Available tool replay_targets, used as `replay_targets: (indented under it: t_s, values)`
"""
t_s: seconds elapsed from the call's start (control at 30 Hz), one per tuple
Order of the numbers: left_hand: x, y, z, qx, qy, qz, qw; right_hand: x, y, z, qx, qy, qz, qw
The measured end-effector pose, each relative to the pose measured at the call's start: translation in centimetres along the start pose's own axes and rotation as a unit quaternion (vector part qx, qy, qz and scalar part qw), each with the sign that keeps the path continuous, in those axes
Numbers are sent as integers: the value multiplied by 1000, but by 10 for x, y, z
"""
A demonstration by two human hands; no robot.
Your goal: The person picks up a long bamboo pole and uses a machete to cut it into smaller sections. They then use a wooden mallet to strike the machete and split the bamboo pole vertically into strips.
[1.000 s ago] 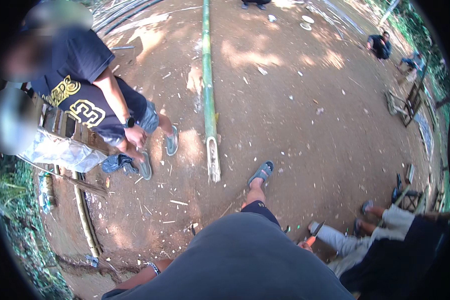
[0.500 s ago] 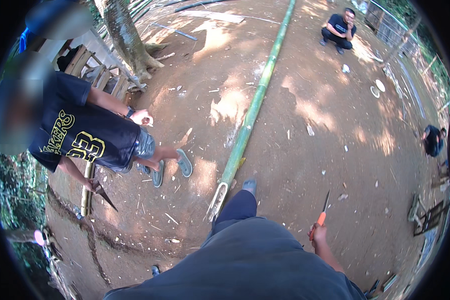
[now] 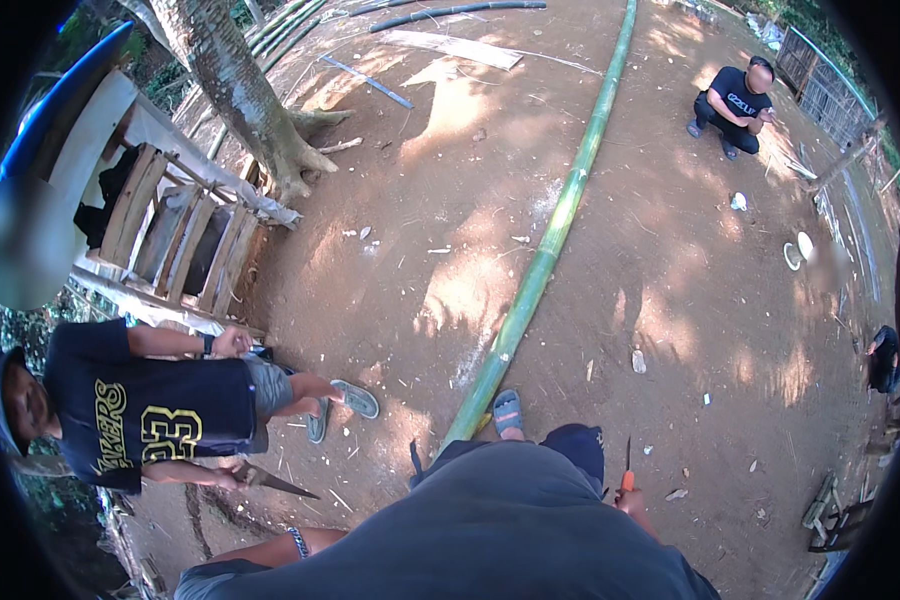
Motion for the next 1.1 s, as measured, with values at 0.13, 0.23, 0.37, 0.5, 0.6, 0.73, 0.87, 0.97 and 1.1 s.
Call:
replay_targets:
  t_s: [0.13, 0.23, 0.37, 0.5, 0.6, 0.73, 0.87, 0.97, 1.1]
  values:
    - [1, 76, 70, 49, 18, -2, 999, -29, -112, -26, 71, -56, 19, 996]
    - [-11, 149, 148, 61, 13, -5, 998, -61, -195, -40, 94, -79, 22, 992]
    - [-37, 235, 215, 110, 56, -32, 992, -132, -355, -46, 173, -117, 71, 976]
    - [-59, 327, 293, 166, 74, -55, 982, -201, -532, -33, 268, -134, 101, 949]
    - [-58, 403, 366, 211, 130, -73, 966, -235, -678, -18, 307, -124, 129, 935]
    - [-26, 507, 486, 314, 272, -189, 890, -221, -919, -26, 330, -64, 218, 916]
    - [-26, 589, 586, 347, 314, -246, 849, -198, -1099, -92, 238, -52, 322, 915]
    - [-38, 629, 671, 231, 349, -241, 876, -186, -1187, -133, 171, -39, 394, 902]
    - [-60, 626, 811, 309, 360, -267, 839, -184, -1268, -206, 250, 42, 481, 840]
Point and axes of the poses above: each hand's wrist, its own x-axis away from the middle knuckle, its own z-axis out of the back of the hand, y = z × x, the point moved 7 cm from there along -x, towards the middle knuckle, and after that the axes turned 5 degrees about y, right-handed, at the moved point
